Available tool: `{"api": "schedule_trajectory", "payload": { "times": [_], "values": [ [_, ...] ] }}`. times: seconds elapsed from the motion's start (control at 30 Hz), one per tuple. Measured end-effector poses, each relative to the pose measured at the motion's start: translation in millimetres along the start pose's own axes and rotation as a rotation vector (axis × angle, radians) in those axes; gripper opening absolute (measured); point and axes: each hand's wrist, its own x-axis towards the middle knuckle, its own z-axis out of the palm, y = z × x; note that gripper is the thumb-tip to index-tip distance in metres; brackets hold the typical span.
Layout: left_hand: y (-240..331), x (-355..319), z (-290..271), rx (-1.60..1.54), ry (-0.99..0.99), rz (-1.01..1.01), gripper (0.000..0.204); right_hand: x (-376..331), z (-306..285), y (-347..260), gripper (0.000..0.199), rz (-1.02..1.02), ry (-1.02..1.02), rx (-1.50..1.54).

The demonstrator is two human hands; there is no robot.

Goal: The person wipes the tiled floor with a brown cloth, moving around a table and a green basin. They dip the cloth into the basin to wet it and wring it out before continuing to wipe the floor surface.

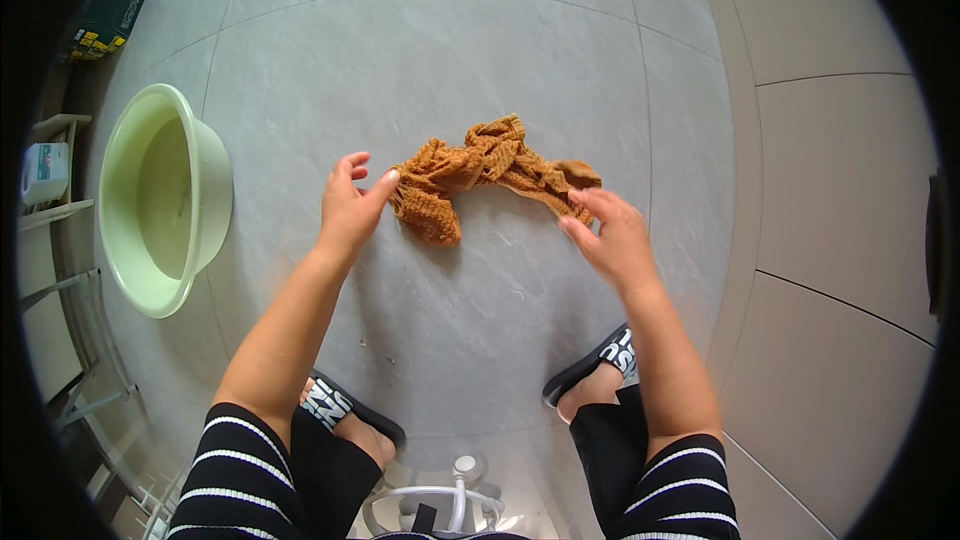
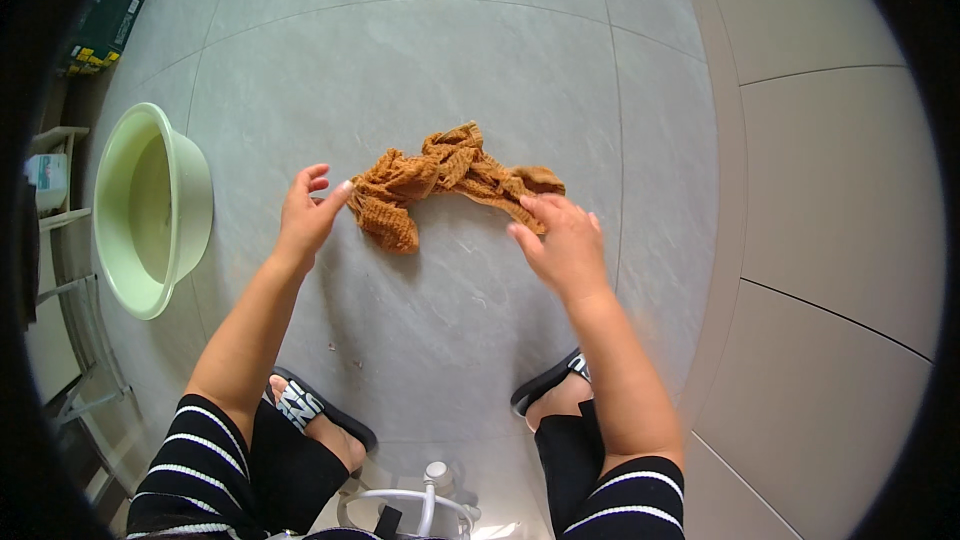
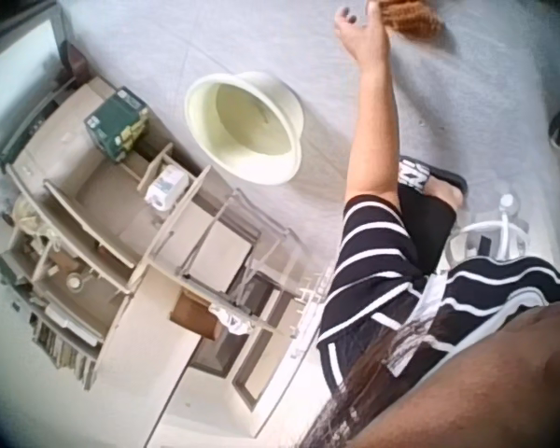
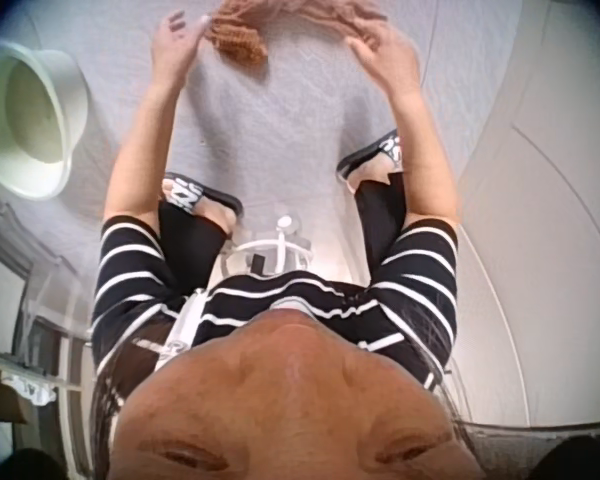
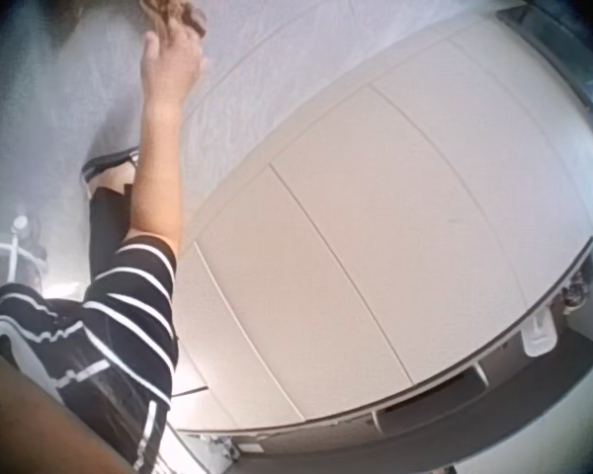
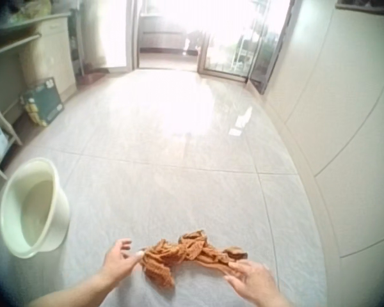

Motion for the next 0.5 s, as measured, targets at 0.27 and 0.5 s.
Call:
{"api": "schedule_trajectory", "payload": {
  "times": [0.27,0.5],
  "values": [
    [-79.0,-32.4,24.7,-0.141,-0.529,-0.02,0.03,26.5,163.2,-117.7,0.073,-0.015,0.296,-0.124],
    [-80.5,-2.2,-16.9,0.607,0.079,0.502,0.035,-68.0,229.5,-38.7,0.062,-0.788,0.192,-0.205]
  ]
}}
